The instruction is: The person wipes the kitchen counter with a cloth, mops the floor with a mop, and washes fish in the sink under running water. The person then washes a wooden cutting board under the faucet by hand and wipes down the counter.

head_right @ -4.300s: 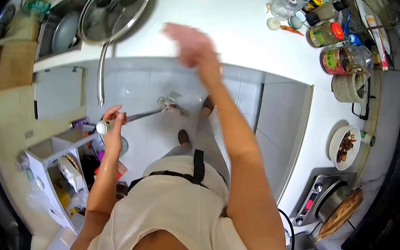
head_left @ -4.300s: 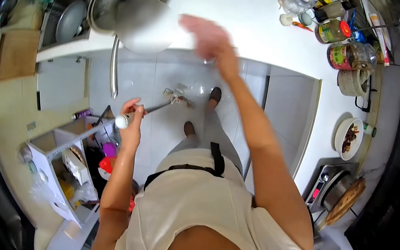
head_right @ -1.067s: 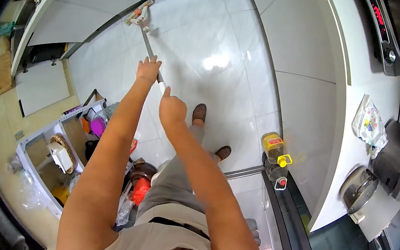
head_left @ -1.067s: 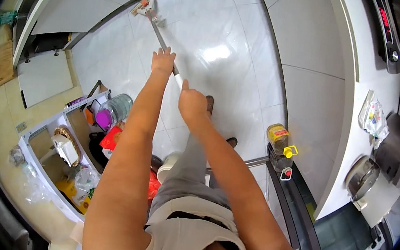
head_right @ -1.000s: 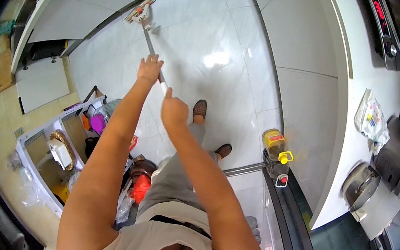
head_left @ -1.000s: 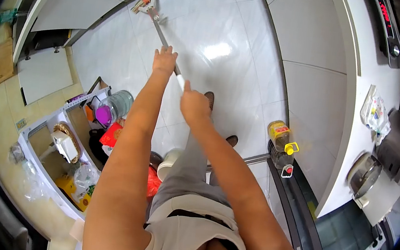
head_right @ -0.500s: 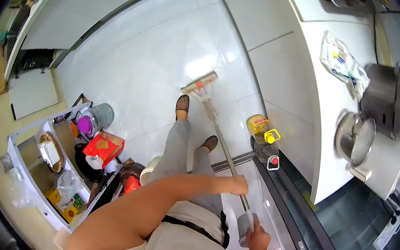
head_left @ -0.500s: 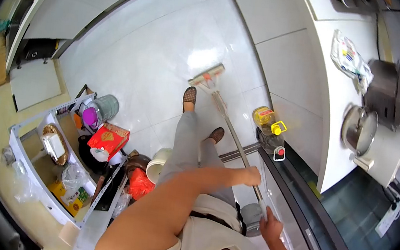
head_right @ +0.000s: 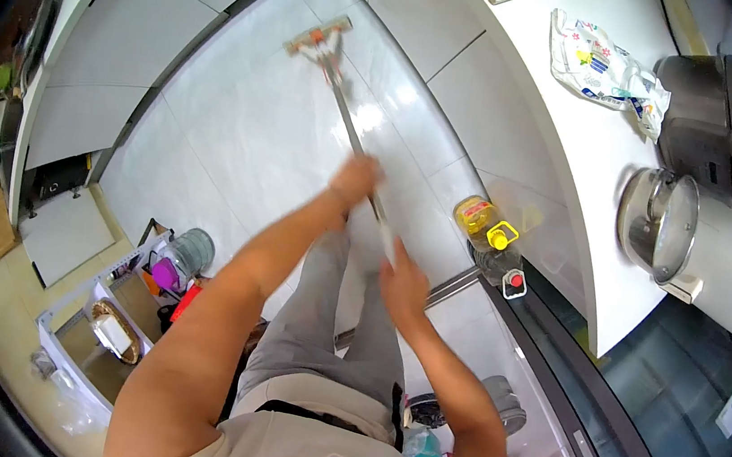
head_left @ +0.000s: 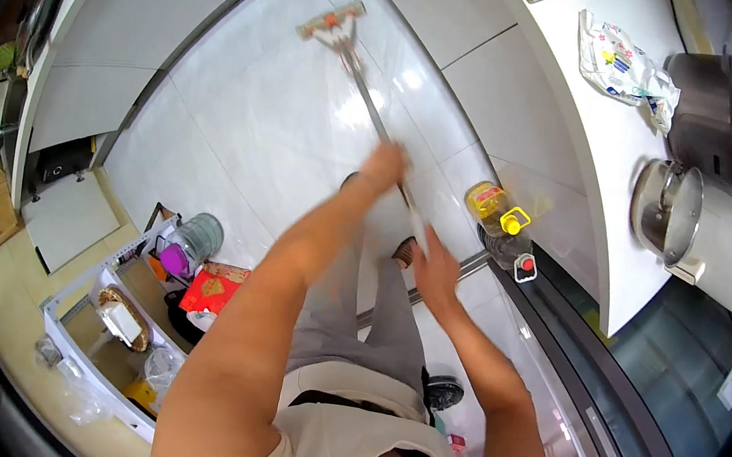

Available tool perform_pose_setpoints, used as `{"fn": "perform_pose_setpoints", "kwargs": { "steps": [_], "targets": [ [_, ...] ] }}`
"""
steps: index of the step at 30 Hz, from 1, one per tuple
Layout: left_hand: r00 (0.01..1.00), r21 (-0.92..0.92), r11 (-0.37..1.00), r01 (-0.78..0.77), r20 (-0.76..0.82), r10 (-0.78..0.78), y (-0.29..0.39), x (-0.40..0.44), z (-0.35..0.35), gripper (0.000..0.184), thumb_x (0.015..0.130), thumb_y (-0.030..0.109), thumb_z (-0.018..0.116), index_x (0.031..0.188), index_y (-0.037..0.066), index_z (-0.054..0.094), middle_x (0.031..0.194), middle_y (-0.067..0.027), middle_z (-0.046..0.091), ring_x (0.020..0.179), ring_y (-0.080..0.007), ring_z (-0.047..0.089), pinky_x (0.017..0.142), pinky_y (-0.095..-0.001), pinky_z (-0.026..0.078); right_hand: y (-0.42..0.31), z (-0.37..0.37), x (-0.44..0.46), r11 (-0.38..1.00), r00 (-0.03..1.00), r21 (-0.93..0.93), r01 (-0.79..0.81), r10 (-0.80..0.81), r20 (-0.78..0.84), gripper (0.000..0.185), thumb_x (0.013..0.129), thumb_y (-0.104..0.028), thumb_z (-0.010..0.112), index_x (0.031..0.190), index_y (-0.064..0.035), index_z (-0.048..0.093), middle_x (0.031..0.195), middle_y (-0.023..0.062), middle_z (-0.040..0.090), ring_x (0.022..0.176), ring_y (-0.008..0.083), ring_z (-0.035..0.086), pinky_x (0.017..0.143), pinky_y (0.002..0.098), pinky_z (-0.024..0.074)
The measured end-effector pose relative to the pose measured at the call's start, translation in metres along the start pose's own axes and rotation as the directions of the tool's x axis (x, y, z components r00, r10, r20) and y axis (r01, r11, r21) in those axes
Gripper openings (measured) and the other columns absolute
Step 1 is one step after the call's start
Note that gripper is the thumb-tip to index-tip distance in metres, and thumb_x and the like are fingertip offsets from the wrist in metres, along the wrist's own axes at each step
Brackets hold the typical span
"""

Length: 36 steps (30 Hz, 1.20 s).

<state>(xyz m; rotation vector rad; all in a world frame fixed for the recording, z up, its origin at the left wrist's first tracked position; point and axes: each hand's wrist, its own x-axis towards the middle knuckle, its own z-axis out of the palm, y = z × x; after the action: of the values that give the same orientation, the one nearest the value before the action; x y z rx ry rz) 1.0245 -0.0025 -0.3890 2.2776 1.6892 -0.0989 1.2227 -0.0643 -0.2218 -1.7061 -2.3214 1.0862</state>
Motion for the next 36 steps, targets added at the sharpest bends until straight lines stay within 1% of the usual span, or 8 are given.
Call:
{"fn": "perform_pose_setpoints", "kwargs": {
  "steps": [3,7,12,17,20,24,29,36],
  "targets": [
    [0.844,-0.087,0.841,0.533,-0.017,-0.537,-0.076,0.036,-0.05,0.029,0.087,0.016,0.052,0.115,0.009,0.057,0.114,-0.0106,0.055,0.108,-0.028,0.053,0.094,-0.0465,0.041,-0.065,0.023,0.119,0.993,0.992,0.005,-0.12,0.12,0.036,0.048,0.085,-0.019,0.06,0.132,-0.0139,0.05,0.095,0.0184,0.066,0.084,0.0376,0.063,0.075,0.0449,0.0489],
    [0.742,-0.318,0.697,0.643,0.031,-0.67,-0.1,0.072,-0.073,0.036,0.086,0.015,0.052,0.121,0.007,0.053,0.126,-0.0135,0.048,0.117,-0.0296,0.048,0.1,-0.0493,0.038,-0.089,-0.003,0.187,0.983,0.983,-0.042,-0.181,0.183,0.026,0.042,0.084,-0.022,0.061,0.126,-0.0219,0.057,0.09,0.0166,0.068,0.084,0.0349,0.064,0.077,0.0435,0.0498],
    [0.947,0.122,0.94,0.32,-0.067,-0.314,-0.009,0.085,-0.03,0.035,0.088,0.017,0.048,0.122,0.007,0.054,0.138,-0.0178,0.042,0.133,-0.0317,0.033,0.105,-0.051,0.032,0.019,-0.021,0.119,0.989,0.992,-0.076,-0.124,0.122,-0.031,0.043,0.083,-0.024,0.062,0.126,-0.0264,0.057,0.081,0.0174,0.066,0.075,0.0365,0.063,0.069,0.0451,0.0496],
    [0.995,-0.238,0.966,-0.098,0.002,0.102,0.213,0.041,0.028,0.02,0.082,0.018,0.053,0.089,0.006,0.068,0.096,-0.0164,0.064,0.103,-0.0309,0.057,0.097,-0.0502,0.037,0.134,-0.079,-0.099,0.994,0.99,-0.021,-0.106,0.104,-0.094,0.05,0.082,-0.015,0.064,0.13,-0.0233,0.054,0.081,0.0209,0.065,0.073,0.0395,0.063,0.065,0.0478,0.0483],
    [0.943,-0.364,0.88,-0.305,0.009,0.331,0.351,-0.004,-0.021,0.008,0.072,0.017,0.059,0.067,0.012,0.064,0.066,-0.0088,0.061,0.078,-0.0279,0.06,0.083,-0.0456,0.043,0.137,-0.158,-0.222,0.856,0.846,-0.087,-0.51,0.518,0.129,0.051,0.082,-0.013,0.064,0.131,-0.0204,0.053,0.072,0.0207,0.062,0.055,0.0297,0.057,0.054,0.0374,0.0454],
    [0.884,-0.47,0.758,-0.453,-0.128,0.449,0.498,-0.05,-0.018,0.013,0.07,0.027,0.065,0.074,0.015,0.068,0.074,-0.0046,0.066,0.083,-0.0236,0.062,0.083,-0.0382,0.043,0.155,-0.222,-0.337,0.89,0.896,-0.137,-0.434,0.443,0.039,0.048,0.077,-0.01,0.069,0.124,-0.0144,0.06,0.069,0.0178,0.062,0.049,0.0218,0.053,0.052,0.0347,0.0453],
    [0.721,-0.574,0.638,-0.513,0.115,0.683,0.483,-0.033,-0.046,0.027,0.063,0.038,0.075,0.074,0.014,0.069,0.077,-0.0044,0.068,0.084,-0.0222,0.064,0.082,-0.0358,0.044,0.171,-0.233,-0.355,0.897,0.898,-0.09,-0.432,0.438,0.052,0.048,0.074,-0.009,0.072,0.12,-0.0129,0.063,0.065,0.0161,0.061,0.046,0.0186,0.052,0.05,0.0342,0.0452],
    [0.901,-0.472,0.814,-0.337,0.088,0.425,0.29,0.029,-0.033,0.012,0.068,0.024,0.064,0.07,0.013,0.068,0.073,-0.0089,0.067,0.078,-0.027,0.064,0.075,-0.0416,0.049,0.117,-0.171,-0.168,0.96,0.958,-0.15,-0.236,0.256,0.133,0.059,0.077,-0.014,0.067,0.134,-0.0208,0.05,0.059,0.0187,0.057,0.052,0.0352,0.058,0.051,0.0434,0.046]
  ]
}}
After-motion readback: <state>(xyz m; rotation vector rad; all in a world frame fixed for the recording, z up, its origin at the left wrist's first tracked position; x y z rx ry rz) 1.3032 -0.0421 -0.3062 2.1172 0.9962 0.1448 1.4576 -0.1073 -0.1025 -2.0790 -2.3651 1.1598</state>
